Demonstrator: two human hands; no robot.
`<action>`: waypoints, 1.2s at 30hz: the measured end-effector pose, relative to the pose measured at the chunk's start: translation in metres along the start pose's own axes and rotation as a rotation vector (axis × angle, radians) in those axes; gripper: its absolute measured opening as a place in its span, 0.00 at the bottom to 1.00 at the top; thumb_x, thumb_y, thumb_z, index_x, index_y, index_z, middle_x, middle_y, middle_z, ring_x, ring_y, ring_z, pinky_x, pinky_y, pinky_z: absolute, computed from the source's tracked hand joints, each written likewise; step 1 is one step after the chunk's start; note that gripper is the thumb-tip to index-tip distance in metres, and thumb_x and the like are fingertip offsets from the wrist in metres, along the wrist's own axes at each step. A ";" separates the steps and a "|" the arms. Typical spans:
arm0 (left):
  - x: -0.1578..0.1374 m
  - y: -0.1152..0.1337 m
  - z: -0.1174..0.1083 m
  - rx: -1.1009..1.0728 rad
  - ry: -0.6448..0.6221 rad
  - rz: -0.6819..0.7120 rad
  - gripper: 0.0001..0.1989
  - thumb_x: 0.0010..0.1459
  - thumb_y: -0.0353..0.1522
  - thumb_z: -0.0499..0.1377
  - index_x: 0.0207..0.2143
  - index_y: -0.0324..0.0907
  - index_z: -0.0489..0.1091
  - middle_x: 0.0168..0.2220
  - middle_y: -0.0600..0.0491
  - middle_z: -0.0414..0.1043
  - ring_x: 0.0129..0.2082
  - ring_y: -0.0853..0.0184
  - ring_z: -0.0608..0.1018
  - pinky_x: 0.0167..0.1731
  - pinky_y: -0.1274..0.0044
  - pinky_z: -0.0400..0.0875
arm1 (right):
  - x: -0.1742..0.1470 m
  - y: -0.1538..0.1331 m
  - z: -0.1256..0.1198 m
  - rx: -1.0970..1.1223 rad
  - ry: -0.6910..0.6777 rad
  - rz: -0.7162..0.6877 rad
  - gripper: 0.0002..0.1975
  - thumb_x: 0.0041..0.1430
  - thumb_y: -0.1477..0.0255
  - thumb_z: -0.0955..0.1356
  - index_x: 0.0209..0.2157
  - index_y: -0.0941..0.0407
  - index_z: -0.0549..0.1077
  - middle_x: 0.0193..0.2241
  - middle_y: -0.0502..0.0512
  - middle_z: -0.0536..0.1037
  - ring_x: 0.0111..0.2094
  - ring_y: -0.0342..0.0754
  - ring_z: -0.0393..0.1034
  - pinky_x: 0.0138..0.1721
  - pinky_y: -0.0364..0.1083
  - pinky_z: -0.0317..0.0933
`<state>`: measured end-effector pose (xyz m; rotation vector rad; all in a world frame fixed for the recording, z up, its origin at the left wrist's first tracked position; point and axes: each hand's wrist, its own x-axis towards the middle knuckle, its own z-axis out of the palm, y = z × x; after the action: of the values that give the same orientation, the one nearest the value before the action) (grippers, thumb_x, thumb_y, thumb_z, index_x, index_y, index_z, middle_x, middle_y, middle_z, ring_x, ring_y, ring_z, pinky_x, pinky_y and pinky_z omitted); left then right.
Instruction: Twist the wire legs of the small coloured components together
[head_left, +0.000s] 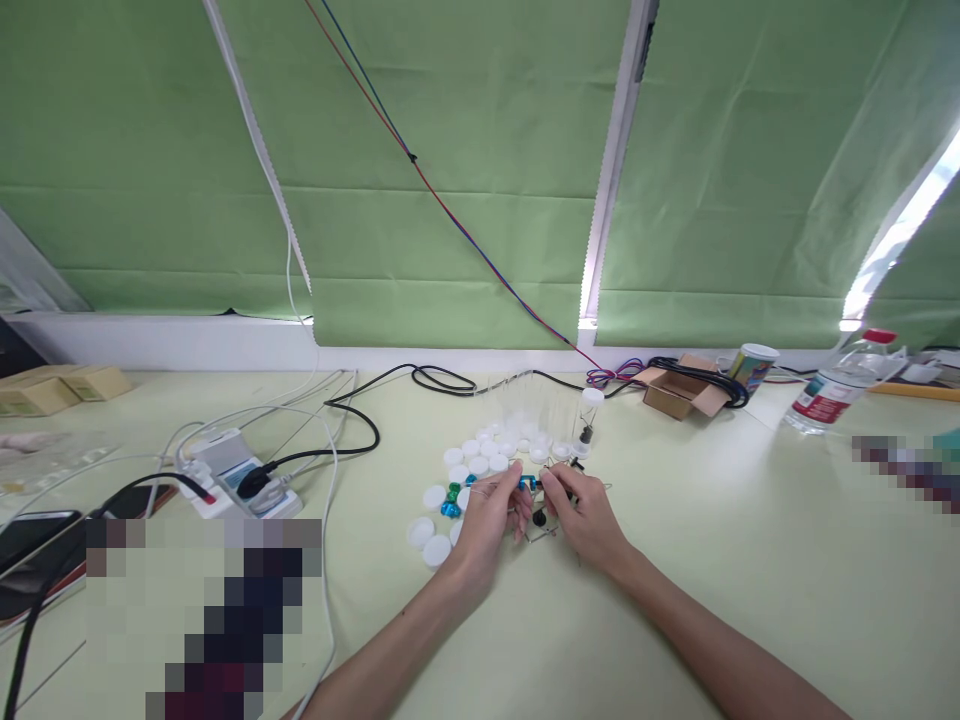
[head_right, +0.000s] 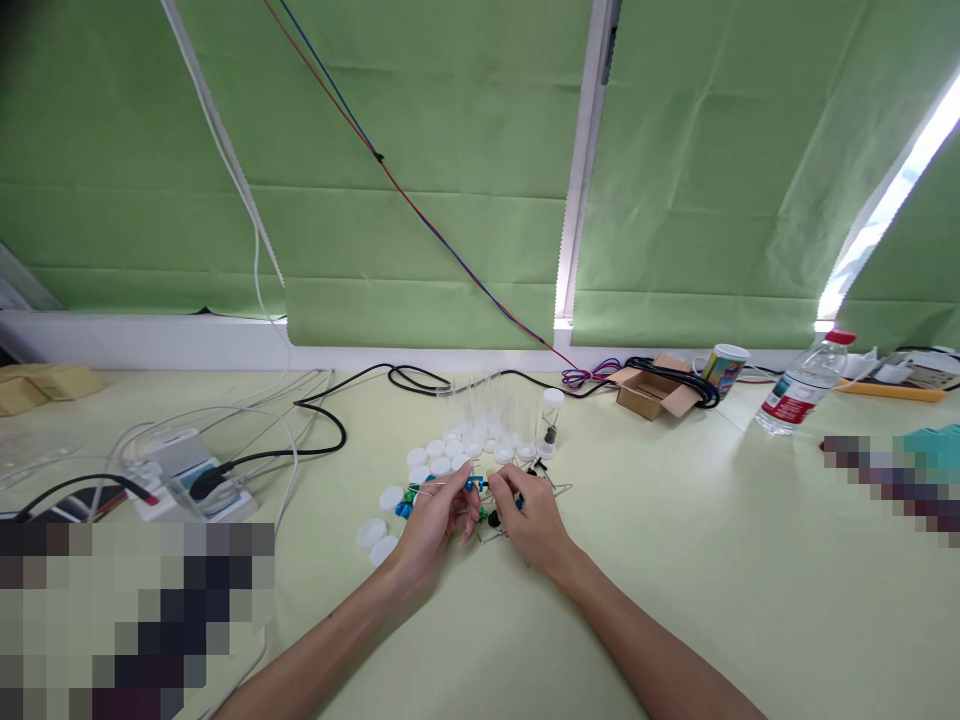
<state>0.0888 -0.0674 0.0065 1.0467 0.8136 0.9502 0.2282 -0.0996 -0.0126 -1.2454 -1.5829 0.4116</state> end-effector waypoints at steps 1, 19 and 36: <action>0.000 0.000 0.000 0.005 -0.004 0.001 0.23 0.49 0.49 0.63 0.18 0.39 0.68 0.19 0.54 0.66 0.16 0.73 0.66 0.15 0.80 0.57 | 0.000 0.001 0.000 -0.005 0.001 0.003 0.20 0.68 0.63 0.58 0.22 0.54 0.60 0.17 0.46 0.64 0.21 0.43 0.59 0.27 0.43 0.54; 0.000 -0.001 -0.001 -0.030 0.001 0.017 0.23 0.50 0.50 0.62 0.18 0.39 0.67 0.19 0.55 0.65 0.16 0.73 0.66 0.15 0.80 0.57 | -0.002 0.002 0.001 0.044 -0.004 0.027 0.15 0.68 0.63 0.59 0.32 0.55 0.69 0.17 0.46 0.67 0.19 0.43 0.61 0.26 0.43 0.57; 0.001 -0.005 -0.003 -0.061 -0.009 0.046 0.22 0.53 0.47 0.62 0.19 0.38 0.67 0.20 0.55 0.65 0.16 0.74 0.65 0.14 0.81 0.57 | -0.004 0.001 0.000 0.118 -0.067 0.007 0.09 0.67 0.66 0.61 0.42 0.55 0.67 0.18 0.44 0.69 0.20 0.43 0.62 0.27 0.42 0.57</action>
<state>0.0882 -0.0668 0.0007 1.0199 0.7515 1.0029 0.2282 -0.1021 -0.0157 -1.1575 -1.5874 0.5479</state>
